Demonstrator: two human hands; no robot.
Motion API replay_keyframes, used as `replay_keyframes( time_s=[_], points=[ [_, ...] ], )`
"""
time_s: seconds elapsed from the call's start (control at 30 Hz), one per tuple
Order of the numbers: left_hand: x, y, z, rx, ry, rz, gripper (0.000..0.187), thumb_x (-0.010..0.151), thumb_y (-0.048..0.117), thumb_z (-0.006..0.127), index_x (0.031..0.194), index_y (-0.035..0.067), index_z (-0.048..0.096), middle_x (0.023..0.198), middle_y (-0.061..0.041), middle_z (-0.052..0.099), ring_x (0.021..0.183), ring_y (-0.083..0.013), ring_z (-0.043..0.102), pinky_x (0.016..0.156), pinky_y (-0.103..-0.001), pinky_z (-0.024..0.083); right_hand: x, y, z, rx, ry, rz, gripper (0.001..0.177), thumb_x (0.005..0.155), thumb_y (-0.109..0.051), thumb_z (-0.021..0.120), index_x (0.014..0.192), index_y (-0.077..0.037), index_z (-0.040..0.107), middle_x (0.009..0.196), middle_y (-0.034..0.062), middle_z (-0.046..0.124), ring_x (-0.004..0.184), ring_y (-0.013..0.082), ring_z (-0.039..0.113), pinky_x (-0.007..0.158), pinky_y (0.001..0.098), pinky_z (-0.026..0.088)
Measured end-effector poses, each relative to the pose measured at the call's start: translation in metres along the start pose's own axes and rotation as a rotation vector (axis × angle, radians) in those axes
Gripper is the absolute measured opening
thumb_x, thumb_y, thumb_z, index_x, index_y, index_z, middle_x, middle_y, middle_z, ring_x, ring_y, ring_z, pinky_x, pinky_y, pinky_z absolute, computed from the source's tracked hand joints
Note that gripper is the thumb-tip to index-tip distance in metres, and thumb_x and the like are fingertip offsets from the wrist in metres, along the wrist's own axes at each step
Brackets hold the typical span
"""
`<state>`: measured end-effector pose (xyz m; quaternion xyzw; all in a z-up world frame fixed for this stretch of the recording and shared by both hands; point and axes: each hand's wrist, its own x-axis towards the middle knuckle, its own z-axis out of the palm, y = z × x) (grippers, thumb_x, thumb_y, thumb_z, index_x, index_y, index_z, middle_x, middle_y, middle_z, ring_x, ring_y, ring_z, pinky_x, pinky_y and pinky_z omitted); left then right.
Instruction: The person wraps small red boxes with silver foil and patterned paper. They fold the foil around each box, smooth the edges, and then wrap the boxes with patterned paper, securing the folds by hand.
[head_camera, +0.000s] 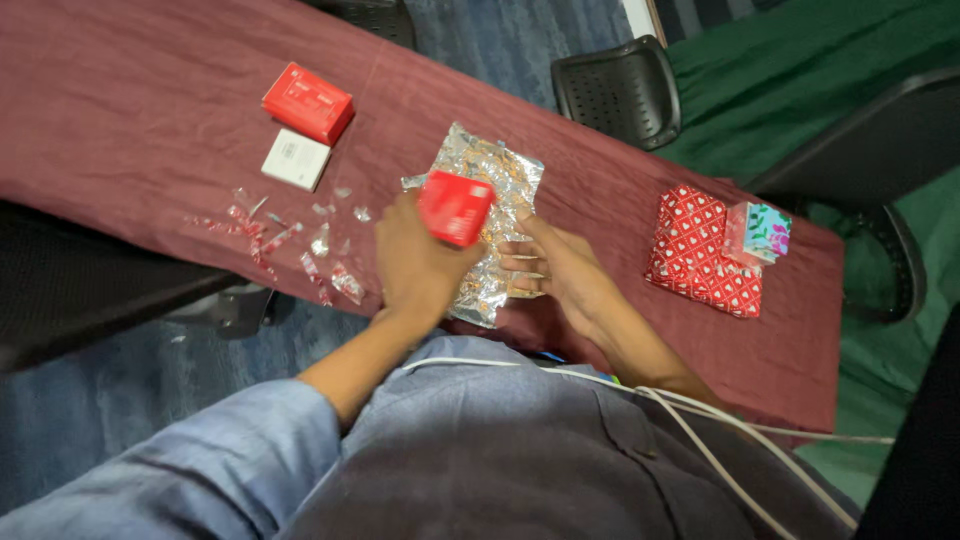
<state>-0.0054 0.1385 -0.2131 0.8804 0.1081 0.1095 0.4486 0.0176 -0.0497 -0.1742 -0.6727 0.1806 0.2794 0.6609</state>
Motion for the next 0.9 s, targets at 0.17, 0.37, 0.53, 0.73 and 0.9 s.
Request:
replay_keyframes(
  time_s=[0.17, 0.37, 0.53, 0.73, 0.9],
  points=[
    [-0.013, 0.022, 0.015, 0.030, -0.172, 0.078, 0.103, 0.056, 0.035, 0.097, 0.139, -0.001, 0.046, 0.120, -0.023, 0.058, 0.113, -0.0414, 0.054, 0.096, -0.050, 0.043, 0.014, 0.023, -0.004, 0.019, -0.019, -0.079, 0.033, 0.100, -0.035, 0.072, 0.113, -0.005, 0.066, 0.098, 0.0092, 0.063, 0.083, 0.0197, 0.058, 0.071, 0.0357, 0.048],
    [0.007, -0.043, 0.017, -0.312, 0.095, -0.167, 0.074, 0.076, 0.022, 0.080, 0.141, 0.001, 0.053, 0.133, -0.021, 0.060, 0.124, -0.0345, 0.060, 0.107, -0.043, 0.048, 0.043, 0.056, -0.058, 0.280, 0.230, 0.089, 0.032, 0.089, -0.033, 0.073, 0.111, -0.012, 0.062, 0.103, 0.0058, 0.061, 0.091, 0.0198, 0.063, 0.079, 0.0374, 0.056],
    [0.013, -0.090, -0.002, 0.125, -0.170, -0.724, 0.053, 0.077, 0.036, 0.081, 0.116, 0.002, 0.071, 0.122, -0.022, 0.069, 0.115, -0.0384, 0.066, 0.097, -0.047, 0.052, 0.052, 0.089, -0.077, 0.436, 0.144, 0.326, 0.042, 0.086, -0.038, 0.073, 0.113, -0.011, 0.054, 0.110, 0.0082, 0.064, 0.104, 0.0245, 0.065, 0.096, 0.0446, 0.054],
    [0.011, -0.108, 0.019, 0.215, -0.221, -0.910, 0.046, 0.067, 0.028, 0.090, 0.100, -0.001, 0.074, 0.105, -0.022, 0.074, 0.098, -0.0356, 0.073, 0.082, -0.043, 0.059, 0.052, 0.108, -0.073, 0.421, 0.123, 0.421, 0.056, 0.081, -0.044, 0.072, 0.122, -0.011, 0.056, 0.124, 0.0096, 0.064, 0.118, 0.0264, 0.060, 0.104, 0.0482, 0.048],
    [0.002, -0.113, 0.047, -0.448, -0.167, -1.039, 0.012, 0.079, 0.003, 0.078, 0.088, -0.006, 0.077, 0.086, -0.018, 0.077, 0.067, -0.0244, 0.074, 0.055, -0.035, 0.061, 0.046, 0.103, -0.074, 0.501, 0.131, 0.443, 0.067, 0.078, -0.047, 0.073, 0.130, -0.009, 0.057, 0.134, 0.0129, 0.058, 0.128, 0.0288, 0.053, 0.108, 0.0501, 0.042]
  ],
)
